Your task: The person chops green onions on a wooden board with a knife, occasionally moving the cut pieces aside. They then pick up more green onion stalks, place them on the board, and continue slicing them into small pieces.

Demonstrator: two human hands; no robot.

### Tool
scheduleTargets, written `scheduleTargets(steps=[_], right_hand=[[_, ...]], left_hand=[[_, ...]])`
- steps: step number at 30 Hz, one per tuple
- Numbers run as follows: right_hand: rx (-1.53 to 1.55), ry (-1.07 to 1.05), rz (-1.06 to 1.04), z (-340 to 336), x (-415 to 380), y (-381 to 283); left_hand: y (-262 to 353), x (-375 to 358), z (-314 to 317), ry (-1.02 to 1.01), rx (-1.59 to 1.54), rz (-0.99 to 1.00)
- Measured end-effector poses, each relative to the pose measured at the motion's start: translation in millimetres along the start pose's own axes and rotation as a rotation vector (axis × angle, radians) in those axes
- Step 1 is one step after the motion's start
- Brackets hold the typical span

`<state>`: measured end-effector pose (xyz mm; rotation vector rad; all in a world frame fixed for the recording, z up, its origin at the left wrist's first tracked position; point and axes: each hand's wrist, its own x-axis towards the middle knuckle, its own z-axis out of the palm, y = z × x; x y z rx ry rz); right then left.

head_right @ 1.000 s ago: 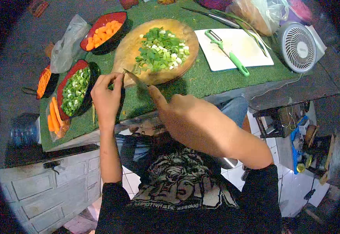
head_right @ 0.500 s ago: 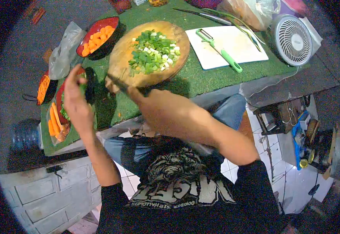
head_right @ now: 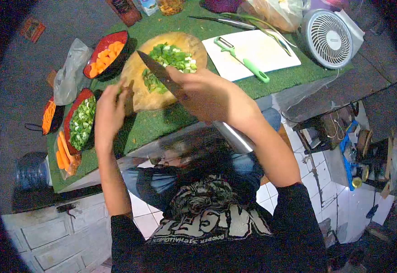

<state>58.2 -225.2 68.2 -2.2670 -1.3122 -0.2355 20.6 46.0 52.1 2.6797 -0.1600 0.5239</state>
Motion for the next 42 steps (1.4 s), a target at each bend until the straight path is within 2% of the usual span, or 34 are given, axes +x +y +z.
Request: scheduleTargets(steps=[3,6,7,9,10,12,14,19,21,22,24,25,26,27,29,30,34,37,42], right_hand=[[-0.174,0.125,-0.159,5,-2,7],[-0.365,0.246,-0.277,9,-3,14],[-0.465,0.284,-0.272,9,-3,18],[-0.760,-0.110,-0.093,15,-6,1],[-0.253,-0.068,0.043,3,-5,-3],[0.268,-0.158,0.212,1,5,-6],[0.251,-0.211,0.306,6,10,-15],[0.309,-0.269,0.278,-6,17,-26],[0.269,-0.201,0.292,10,20,-24],[0.282,-0.208,0.273,18,18,-22],[0.082,0.016,0.056,25,7,-19],[-0.085,0.004,0.023,24,0,-20],[-0.652,0.025,-0.150,37,-5,-19],[-0.130,-0.117,-0.003,21,4,-18],[0.139,0.022,0.089,31,4,-15],[0.162,-0.169,0.308,8,7,-30],[0.191,-0.077,0.254,12,-1,-48],[0.103,-0.199,0.284,11,1,-59],[0.077,-0.262,0.228,21,4,-62]], left_hand=[[-4,6,12,-0.126,-0.004,-0.010],[-5,1,10,-0.029,-0.061,0.030],[-1,-3,7,0.006,0.005,0.024],[-21,-10,19,0.026,0.075,0.012],[-17,-12,19,0.049,0.090,0.032],[-16,-16,26,0.123,0.076,0.078],[-13,-19,26,0.088,0.108,0.055],[-8,-22,26,0.062,0.119,0.007],[-5,-23,25,0.154,-0.050,-0.012],[-13,-23,27,0.205,-0.006,0.102],[-7,-24,24,0.181,-0.034,0.044],[-6,-27,21,0.185,-0.030,0.033],[-5,-28,21,0.208,-0.001,0.024],[-3,-29,21,0.230,0.036,0.013],[3,-31,20,0.261,-0.044,-0.045],[4,-32,20,0.277,-0.039,-0.079],[9,-33,27,0.332,-0.052,-0.064],[11,-32,29,0.312,0.104,-0.062],[12,-36,37,0.332,-0.010,-0.112]])
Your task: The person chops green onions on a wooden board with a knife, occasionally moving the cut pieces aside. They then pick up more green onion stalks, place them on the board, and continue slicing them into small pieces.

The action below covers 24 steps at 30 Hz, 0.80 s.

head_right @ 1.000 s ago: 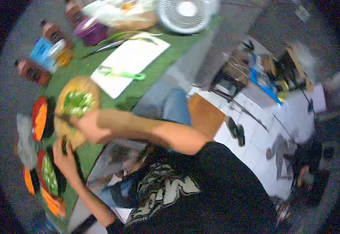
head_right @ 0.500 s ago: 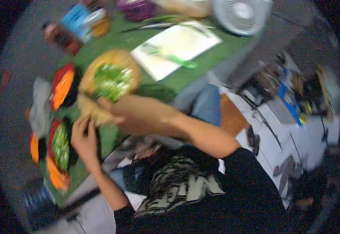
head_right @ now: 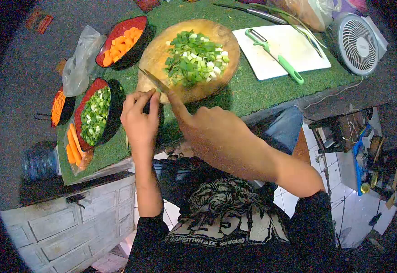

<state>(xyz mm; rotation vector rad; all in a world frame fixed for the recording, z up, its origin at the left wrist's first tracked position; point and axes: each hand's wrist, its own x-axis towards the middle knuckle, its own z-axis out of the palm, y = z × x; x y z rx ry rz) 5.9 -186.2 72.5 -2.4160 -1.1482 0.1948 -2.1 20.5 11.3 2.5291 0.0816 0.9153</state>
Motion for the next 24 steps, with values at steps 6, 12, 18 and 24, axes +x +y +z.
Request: scheduleTargets(steps=[6,12,18,24], right_hand=[[0.034,0.005,-0.034,-1,4,3],[0.069,-0.019,-0.022,-1,-1,1],[0.058,-0.048,-0.023,-2,-2,-5],[-0.016,-0.075,0.050,-9,-14,-26]], left_hand=[[-1,-2,1,0.012,-0.072,-0.128],[3,-2,0,-0.023,-0.093,-0.213],[2,-2,2,0.018,-0.105,-0.168],[1,-2,4,0.040,-0.093,-0.156]])
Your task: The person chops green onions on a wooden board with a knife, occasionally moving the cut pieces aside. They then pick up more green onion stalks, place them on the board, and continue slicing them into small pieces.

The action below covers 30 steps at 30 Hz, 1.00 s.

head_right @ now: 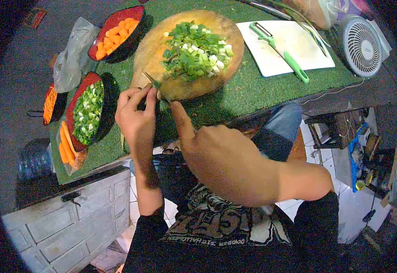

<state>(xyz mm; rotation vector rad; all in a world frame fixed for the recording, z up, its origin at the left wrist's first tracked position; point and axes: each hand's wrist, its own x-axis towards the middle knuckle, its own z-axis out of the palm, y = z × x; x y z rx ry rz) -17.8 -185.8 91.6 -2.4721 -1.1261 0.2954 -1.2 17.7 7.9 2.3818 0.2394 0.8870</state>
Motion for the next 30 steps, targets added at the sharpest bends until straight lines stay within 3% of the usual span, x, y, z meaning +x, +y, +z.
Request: scheduleTargets(steps=[4,6,9,13,15,19,25,30], right_hand=[[-0.080,-0.107,0.078,-3,10,-8],[-0.120,0.031,-0.071,12,32,4],[-0.085,0.153,-0.129,10,42,4],[-0.154,0.085,-0.176,6,28,20],[-0.078,0.088,-0.092,-1,17,16],[-0.082,0.108,-0.136,-4,21,20],[-0.081,0.073,-0.133,-6,16,12],[0.047,0.069,-0.097,-3,16,9]], left_hand=[[-1,0,-1,-0.025,-0.021,-0.017],[0,-1,-1,-0.045,-0.022,-0.022],[-2,-1,-2,-0.038,0.049,0.025],[-7,0,-7,-0.089,0.007,0.041],[-6,4,-10,-0.137,0.014,0.032],[-3,9,-10,-0.119,0.123,0.062],[-13,2,-6,-0.060,-0.051,0.043],[-6,2,-4,-0.011,0.083,0.098]])
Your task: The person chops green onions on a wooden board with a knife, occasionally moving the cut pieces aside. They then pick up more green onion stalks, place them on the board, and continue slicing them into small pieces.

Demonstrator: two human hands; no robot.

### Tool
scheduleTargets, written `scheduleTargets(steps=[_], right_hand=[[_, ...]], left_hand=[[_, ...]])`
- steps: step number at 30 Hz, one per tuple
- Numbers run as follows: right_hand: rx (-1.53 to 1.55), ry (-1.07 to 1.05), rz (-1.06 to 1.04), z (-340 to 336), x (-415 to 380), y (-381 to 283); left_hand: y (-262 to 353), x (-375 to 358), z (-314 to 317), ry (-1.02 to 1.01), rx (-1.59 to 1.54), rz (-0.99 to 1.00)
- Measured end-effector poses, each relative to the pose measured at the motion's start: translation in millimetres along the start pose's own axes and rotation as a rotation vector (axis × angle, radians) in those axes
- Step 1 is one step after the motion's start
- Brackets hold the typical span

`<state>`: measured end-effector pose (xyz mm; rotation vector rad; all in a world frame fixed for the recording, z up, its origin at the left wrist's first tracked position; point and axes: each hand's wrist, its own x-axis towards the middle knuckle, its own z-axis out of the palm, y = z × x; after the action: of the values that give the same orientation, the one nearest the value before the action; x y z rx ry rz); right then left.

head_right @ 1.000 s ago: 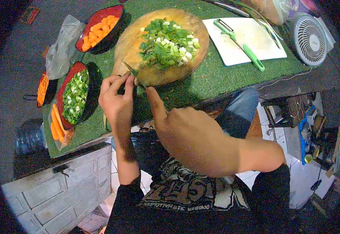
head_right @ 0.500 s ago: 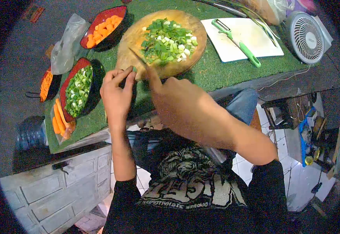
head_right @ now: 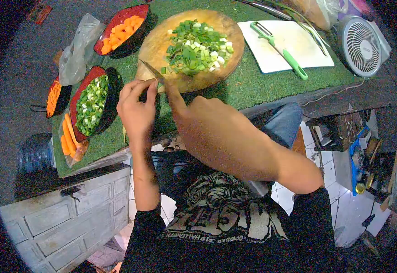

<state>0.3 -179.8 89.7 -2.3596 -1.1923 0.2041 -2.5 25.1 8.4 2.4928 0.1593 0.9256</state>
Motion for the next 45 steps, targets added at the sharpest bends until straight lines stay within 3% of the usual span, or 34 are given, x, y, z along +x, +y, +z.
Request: scheduleTargets(steps=[16,18,22,27,28,30,31,33,37,39,40,42,45], right_hand=[[-0.105,-0.052,0.114,18,37,-6],[-0.271,0.109,-0.110,31,40,14],[-0.438,0.199,-0.338,31,25,29],[-0.041,0.009,0.061,14,19,23],[-0.046,0.011,0.057,15,19,24],[-0.258,0.161,-0.119,21,20,28],[-0.257,0.164,-0.119,22,23,28],[-0.537,0.130,-0.174,23,38,27],[-0.461,0.166,-0.124,30,58,32],[-0.700,0.217,-0.243,31,61,36],[-0.705,0.218,-0.250,32,59,38],[-0.168,0.332,-0.108,33,51,43],[-0.219,0.276,-0.165,21,39,43]], left_hand=[[-4,0,1,-0.040,-0.096,0.000],[-1,-1,-5,-0.071,-0.104,-0.010],[-1,-1,-7,-0.091,-0.026,0.013],[4,5,-3,-0.085,-0.028,0.041],[2,4,-1,-0.082,-0.049,0.044],[1,3,1,-0.076,-0.069,0.051],[1,2,2,-0.067,-0.065,0.055],[1,-1,0,-0.060,-0.060,0.057],[-2,-4,-7,-0.015,0.006,0.086],[-4,-4,-8,-0.003,0.026,0.095],[-5,-2,-6,0.006,0.031,0.101],[-6,4,-4,0.020,0.038,0.104],[-3,10,3,0.005,0.033,0.086]])
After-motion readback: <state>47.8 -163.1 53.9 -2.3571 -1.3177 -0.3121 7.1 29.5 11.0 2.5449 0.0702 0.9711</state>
